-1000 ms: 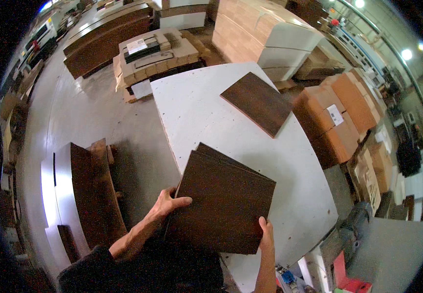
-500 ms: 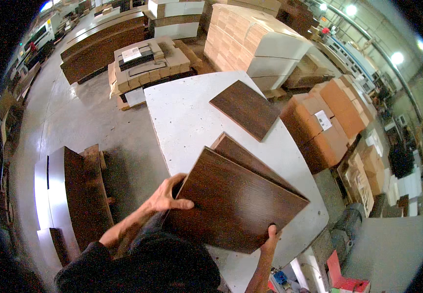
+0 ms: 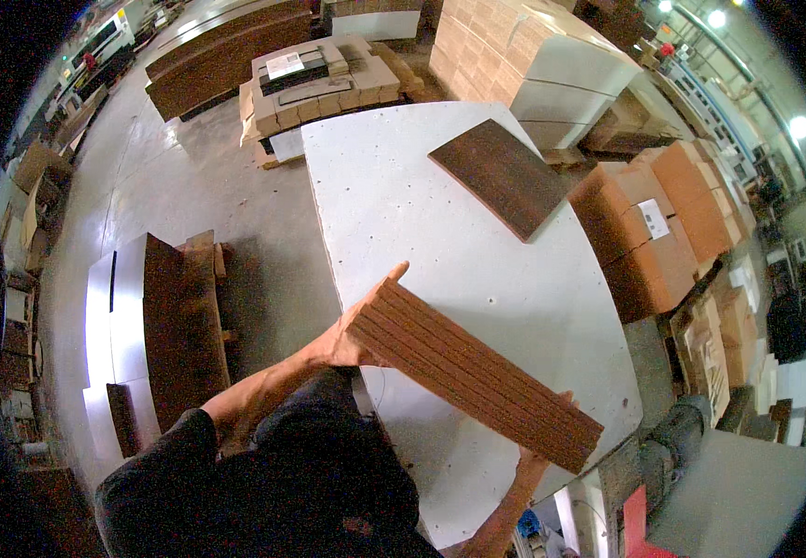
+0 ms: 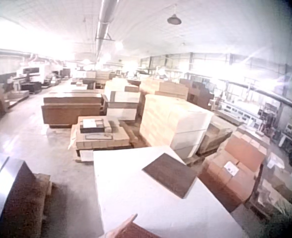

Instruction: The person picks up dark wooden panels from a white table, inspects them, and stacks them onto a wooden pallet on the floor. The person repeats this process, moving panels from the table to the pallet in a repetitive manner.

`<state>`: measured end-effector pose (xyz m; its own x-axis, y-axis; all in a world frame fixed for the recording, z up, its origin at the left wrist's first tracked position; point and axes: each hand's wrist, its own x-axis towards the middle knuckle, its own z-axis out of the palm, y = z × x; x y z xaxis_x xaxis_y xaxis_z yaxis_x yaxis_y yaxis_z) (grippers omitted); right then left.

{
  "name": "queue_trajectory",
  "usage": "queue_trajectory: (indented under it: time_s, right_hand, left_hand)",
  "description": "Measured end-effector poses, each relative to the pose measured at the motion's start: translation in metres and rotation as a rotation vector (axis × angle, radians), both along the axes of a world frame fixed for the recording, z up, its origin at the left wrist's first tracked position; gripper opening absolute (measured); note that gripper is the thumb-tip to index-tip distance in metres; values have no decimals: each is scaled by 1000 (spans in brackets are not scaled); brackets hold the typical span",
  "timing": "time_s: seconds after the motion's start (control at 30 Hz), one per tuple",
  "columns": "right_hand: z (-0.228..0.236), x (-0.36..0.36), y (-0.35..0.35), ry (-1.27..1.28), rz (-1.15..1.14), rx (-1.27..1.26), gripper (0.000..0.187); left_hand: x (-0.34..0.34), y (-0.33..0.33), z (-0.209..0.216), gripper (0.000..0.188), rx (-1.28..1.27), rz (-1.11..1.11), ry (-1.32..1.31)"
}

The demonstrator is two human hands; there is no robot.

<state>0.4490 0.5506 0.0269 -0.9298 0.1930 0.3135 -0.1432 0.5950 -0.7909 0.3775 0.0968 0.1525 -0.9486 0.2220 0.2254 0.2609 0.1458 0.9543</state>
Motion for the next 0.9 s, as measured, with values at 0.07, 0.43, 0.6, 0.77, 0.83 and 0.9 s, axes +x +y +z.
queue_trajectory:
  time_s: [0.07,0.43,0.6,0.77,0.83,0.9]
  right_hand:
    - [10,4,-7,-80,-56,-176,47]
    - [-5,-3,2,-97,143,-414,81]
    - [35,-19,-33,18,252,-771,98]
    - [-21,-27,-3,-184,109,-479,83]
    - [-65,-24,8,-105,71,-647,71]
    - [-54,-25,12,-80,93,-561,67]
  left_hand:
    - [-6,3,-3,132,-6,12,2]
    - [-16,16,-6,71,90,17,-94]
    - [-24,21,3,34,-94,7,-60]
    - [-15,-5,-8,61,82,70,-71]
    - [-12,-10,-9,85,19,64,-125]
    - [-2,-10,-16,111,-32,77,-200]
